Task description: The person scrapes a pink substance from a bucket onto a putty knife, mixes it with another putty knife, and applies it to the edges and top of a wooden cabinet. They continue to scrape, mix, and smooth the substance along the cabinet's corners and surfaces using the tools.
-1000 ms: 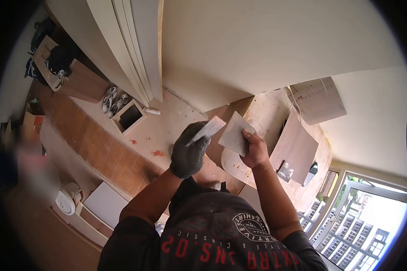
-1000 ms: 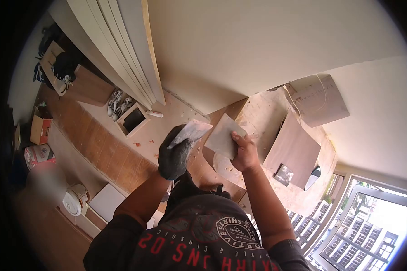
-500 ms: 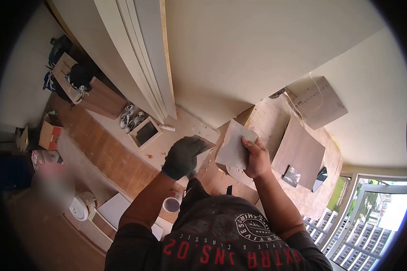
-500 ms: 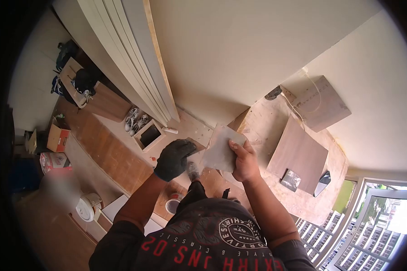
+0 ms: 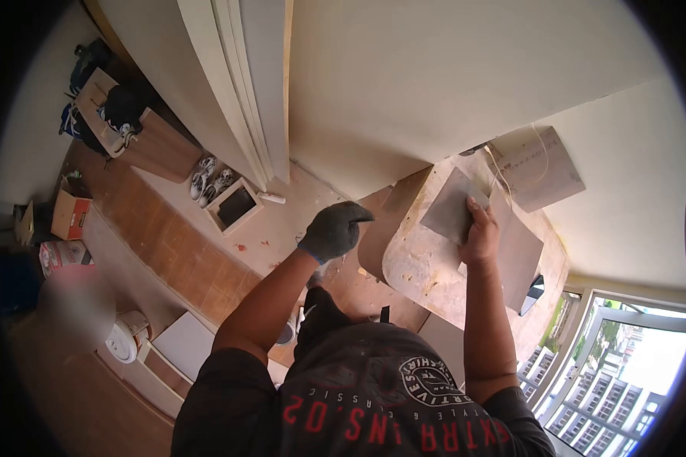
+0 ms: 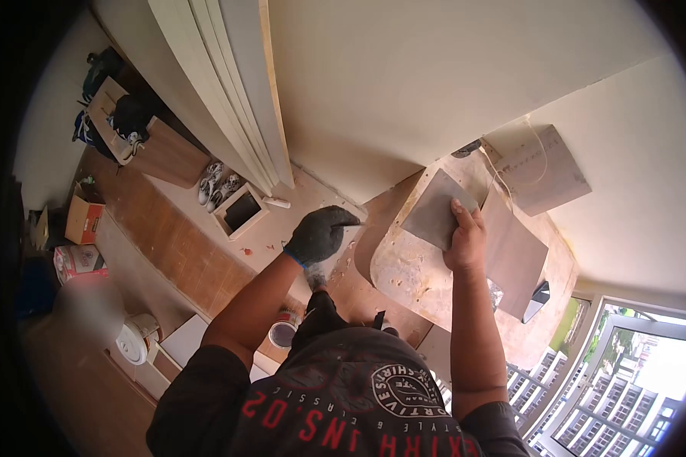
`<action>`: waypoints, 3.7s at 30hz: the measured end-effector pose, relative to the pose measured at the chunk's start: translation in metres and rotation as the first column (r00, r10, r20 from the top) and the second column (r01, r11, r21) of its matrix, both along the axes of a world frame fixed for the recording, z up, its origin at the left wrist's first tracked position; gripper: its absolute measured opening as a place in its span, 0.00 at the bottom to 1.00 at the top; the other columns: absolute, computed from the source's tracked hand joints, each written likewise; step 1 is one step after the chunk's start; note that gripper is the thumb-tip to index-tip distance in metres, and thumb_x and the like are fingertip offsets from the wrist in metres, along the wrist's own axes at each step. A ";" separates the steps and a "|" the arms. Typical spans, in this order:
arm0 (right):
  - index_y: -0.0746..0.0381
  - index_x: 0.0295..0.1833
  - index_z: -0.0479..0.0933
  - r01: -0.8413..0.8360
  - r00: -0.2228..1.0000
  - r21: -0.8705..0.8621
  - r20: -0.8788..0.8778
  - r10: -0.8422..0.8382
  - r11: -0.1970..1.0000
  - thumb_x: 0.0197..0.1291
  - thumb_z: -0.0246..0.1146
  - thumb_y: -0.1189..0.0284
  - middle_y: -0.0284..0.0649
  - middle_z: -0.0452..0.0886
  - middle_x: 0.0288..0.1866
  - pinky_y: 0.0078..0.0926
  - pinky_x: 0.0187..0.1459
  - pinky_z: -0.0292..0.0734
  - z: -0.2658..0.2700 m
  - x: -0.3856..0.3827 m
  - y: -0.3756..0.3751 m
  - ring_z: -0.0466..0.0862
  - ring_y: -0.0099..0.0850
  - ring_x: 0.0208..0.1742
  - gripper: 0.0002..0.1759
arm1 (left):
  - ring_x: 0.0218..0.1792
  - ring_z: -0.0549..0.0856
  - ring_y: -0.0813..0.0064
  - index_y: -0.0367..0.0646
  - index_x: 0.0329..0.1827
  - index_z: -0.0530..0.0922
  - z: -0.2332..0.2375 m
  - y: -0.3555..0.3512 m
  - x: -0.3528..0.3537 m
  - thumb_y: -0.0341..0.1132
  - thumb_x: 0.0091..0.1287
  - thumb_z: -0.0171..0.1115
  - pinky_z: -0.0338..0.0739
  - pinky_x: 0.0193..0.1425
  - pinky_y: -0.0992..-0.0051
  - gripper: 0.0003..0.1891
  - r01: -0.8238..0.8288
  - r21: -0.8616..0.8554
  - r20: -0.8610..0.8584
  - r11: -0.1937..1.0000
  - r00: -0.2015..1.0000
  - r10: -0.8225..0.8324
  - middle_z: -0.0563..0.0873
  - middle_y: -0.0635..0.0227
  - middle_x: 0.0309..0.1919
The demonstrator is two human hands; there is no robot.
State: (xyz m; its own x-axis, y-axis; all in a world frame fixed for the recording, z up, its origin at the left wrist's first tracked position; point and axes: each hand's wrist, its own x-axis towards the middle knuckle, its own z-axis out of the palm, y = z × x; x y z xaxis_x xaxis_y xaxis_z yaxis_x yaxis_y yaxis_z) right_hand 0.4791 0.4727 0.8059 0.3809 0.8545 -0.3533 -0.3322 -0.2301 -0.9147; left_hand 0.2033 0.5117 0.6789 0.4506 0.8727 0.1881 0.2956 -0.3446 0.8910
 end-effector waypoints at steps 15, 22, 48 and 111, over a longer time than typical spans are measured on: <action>0.61 0.56 0.78 0.259 0.965 -0.223 0.024 -0.260 0.940 0.65 0.63 0.69 0.40 0.83 0.51 0.35 0.54 0.82 -0.110 0.018 -0.049 0.84 0.35 0.51 0.16 | 0.51 0.88 0.56 0.41 0.51 0.87 -0.067 -0.024 0.016 0.22 0.64 0.56 0.82 0.60 0.63 0.16 0.216 -0.187 0.176 0.958 0.967 -0.184 0.90 0.56 0.47; 0.62 0.58 0.78 0.243 0.969 -0.240 0.021 -0.246 0.940 0.64 0.64 0.68 0.41 0.83 0.51 0.36 0.54 0.82 -0.111 0.018 -0.053 0.83 0.35 0.52 0.18 | 0.52 0.88 0.55 0.40 0.50 0.87 -0.071 0.028 0.057 0.24 0.64 0.56 0.81 0.61 0.64 0.16 0.141 -0.182 0.143 0.973 0.983 -0.115 0.89 0.55 0.49; 0.64 0.61 0.75 0.246 0.965 -0.145 -0.052 -0.256 0.958 0.67 0.62 0.68 0.43 0.84 0.52 0.38 0.56 0.84 -0.122 0.016 -0.051 0.85 0.37 0.52 0.20 | 0.52 0.88 0.63 0.36 0.57 0.82 -0.019 -0.032 -0.023 0.23 0.64 0.55 0.81 0.61 0.67 0.18 0.072 -0.361 0.192 0.930 0.981 -0.001 0.88 0.57 0.49; 0.64 0.63 0.76 -0.314 0.661 0.023 -0.712 0.236 0.949 0.76 0.62 0.63 0.41 0.86 0.55 0.43 0.61 0.84 0.010 -0.118 -0.367 0.88 0.36 0.56 0.19 | 0.56 0.82 0.60 0.42 0.74 0.68 0.062 -0.279 0.002 0.64 0.78 0.46 0.81 0.57 0.61 0.36 0.367 -0.631 0.673 0.684 0.698 0.246 0.79 0.58 0.61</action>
